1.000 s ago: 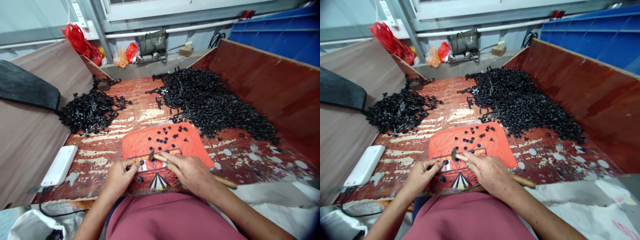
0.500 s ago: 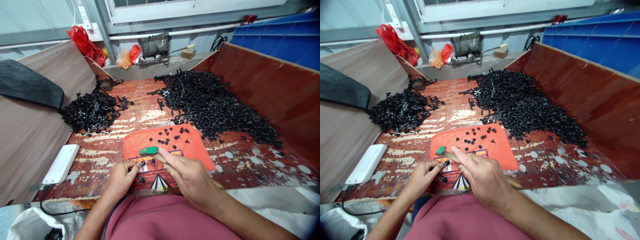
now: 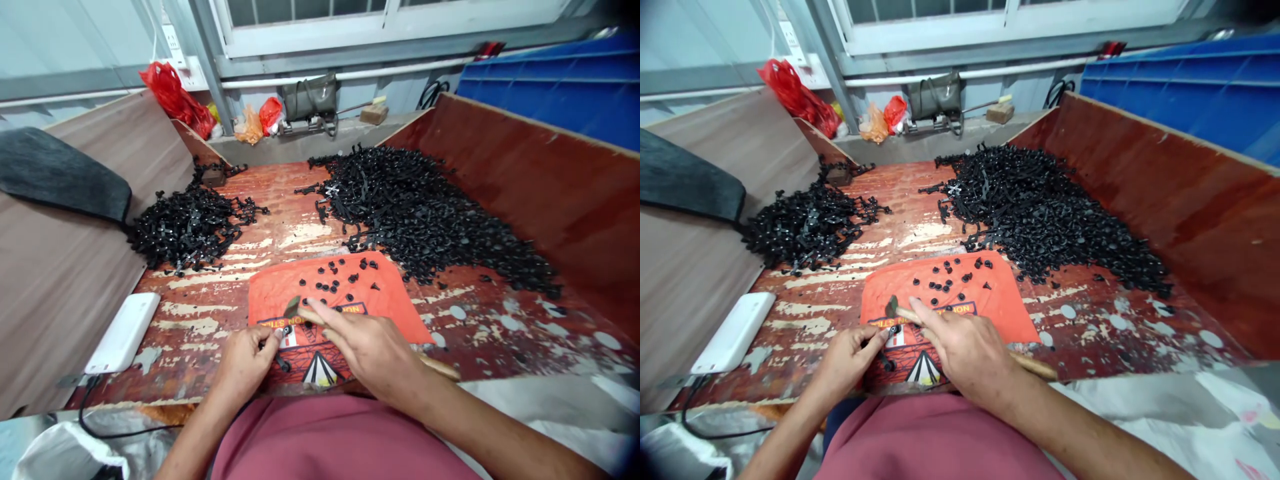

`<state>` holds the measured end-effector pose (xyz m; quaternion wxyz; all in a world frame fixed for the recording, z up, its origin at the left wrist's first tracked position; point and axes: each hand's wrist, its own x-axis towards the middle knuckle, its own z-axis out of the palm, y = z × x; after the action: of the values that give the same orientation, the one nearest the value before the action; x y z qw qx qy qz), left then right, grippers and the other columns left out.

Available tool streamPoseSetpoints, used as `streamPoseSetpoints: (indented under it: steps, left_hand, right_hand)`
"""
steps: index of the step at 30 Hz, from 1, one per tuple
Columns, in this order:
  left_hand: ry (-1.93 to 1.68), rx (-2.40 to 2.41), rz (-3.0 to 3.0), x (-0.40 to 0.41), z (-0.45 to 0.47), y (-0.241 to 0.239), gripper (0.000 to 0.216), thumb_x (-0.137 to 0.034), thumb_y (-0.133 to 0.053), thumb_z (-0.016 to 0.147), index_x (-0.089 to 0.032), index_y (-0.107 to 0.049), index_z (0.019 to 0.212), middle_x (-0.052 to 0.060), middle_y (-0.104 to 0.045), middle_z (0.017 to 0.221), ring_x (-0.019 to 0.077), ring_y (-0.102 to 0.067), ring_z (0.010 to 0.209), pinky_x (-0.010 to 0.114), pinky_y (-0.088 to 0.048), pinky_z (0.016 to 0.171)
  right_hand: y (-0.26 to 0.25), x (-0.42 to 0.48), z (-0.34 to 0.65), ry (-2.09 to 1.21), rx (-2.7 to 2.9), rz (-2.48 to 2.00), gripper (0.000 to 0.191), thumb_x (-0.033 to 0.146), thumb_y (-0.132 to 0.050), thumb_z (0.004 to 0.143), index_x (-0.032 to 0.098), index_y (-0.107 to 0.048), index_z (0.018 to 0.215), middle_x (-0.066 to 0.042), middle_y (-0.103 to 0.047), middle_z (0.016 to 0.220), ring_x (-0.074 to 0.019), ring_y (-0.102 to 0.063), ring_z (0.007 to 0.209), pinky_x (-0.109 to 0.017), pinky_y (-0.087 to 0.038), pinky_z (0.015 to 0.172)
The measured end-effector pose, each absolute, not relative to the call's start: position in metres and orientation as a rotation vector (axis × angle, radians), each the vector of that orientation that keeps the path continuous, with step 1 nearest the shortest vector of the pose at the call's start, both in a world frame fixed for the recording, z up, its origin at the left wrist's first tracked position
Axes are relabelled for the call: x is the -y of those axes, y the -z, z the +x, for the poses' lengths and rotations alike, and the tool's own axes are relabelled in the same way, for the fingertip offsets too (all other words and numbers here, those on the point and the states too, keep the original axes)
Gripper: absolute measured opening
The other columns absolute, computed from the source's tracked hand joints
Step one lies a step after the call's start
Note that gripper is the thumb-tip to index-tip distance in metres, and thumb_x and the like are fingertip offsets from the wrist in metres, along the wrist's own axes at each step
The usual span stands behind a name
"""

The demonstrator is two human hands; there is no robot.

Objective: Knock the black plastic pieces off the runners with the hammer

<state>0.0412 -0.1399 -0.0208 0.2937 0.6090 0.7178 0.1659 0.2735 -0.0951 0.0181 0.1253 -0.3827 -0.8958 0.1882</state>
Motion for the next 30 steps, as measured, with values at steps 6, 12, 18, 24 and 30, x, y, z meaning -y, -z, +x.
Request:
streamPoseSetpoints:
  steps: [6,12,18,24,30]
  left_hand:
    - [-0.488,-1.893,1.571,0.138,0.041,0.022,0.046,-0.049,-0.042,0.088,-0.020,-0.035,0.053,-0.003,-0.033,0.052,0.0123,-0.037,0.053,0.027,-0.023,0.055]
    - [-0.735,-1.624,1.201,0.136,0.034,0.015,0.047,-0.058,-0.054,0.078,-0.020,-0.044,0.053,-0.003,-0.041,0.052,0.0121,-0.037,0.054,0.024,-0.030,0.055]
    - [-0.834,-1.572,0.993,0.135,0.031,0.009,0.043,-0.055,-0.060,0.074,-0.019,-0.048,0.054,-0.002,-0.048,0.055,0.0123,-0.040,0.055,0.024,-0.033,0.056]
    - [-0.668,-1.758,1.232,0.128,0.032,0.020,0.044,-0.053,-0.050,0.081,-0.020,-0.050,0.053,-0.001,-0.050,0.051,0.0146,-0.043,0.053,0.026,-0.027,0.055]
    - [-0.335,-2.051,1.895,0.128,0.044,0.008,0.044,-0.044,-0.044,0.093,-0.019,-0.057,0.059,0.002,-0.063,0.061,0.0175,-0.055,0.061,0.031,-0.024,0.066]
  right_hand:
    - [-0.012,0.093,0.272,-0.530,2.739,-1.228,0.051,0.025,-0.047,0.099,0.029,-0.042,0.149,-0.005,-0.078,0.091,-0.0241,-0.073,0.078,-0.033,-0.056,0.069]
    - [-0.029,0.076,0.278,-0.900,2.315,-1.104,0.048,0.023,-0.043,0.101,0.037,-0.043,0.147,-0.001,-0.061,0.138,-0.0197,-0.067,0.111,-0.033,-0.052,0.094]
    - [-0.024,0.075,0.283,-1.003,2.226,-1.135,0.048,0.022,-0.043,0.101,0.036,-0.045,0.147,-0.001,-0.061,0.137,-0.0218,-0.064,0.117,-0.038,-0.051,0.098]
    - [-0.013,0.081,0.284,-0.965,2.326,-1.165,0.049,0.024,-0.042,0.102,0.043,-0.041,0.147,0.001,-0.052,0.146,-0.0214,-0.059,0.123,-0.040,-0.050,0.101]
    - [-0.020,0.079,0.275,-0.940,2.353,-1.189,0.046,0.024,-0.040,0.103,0.038,-0.043,0.147,0.001,-0.062,0.137,-0.0211,-0.066,0.113,-0.035,-0.054,0.092]
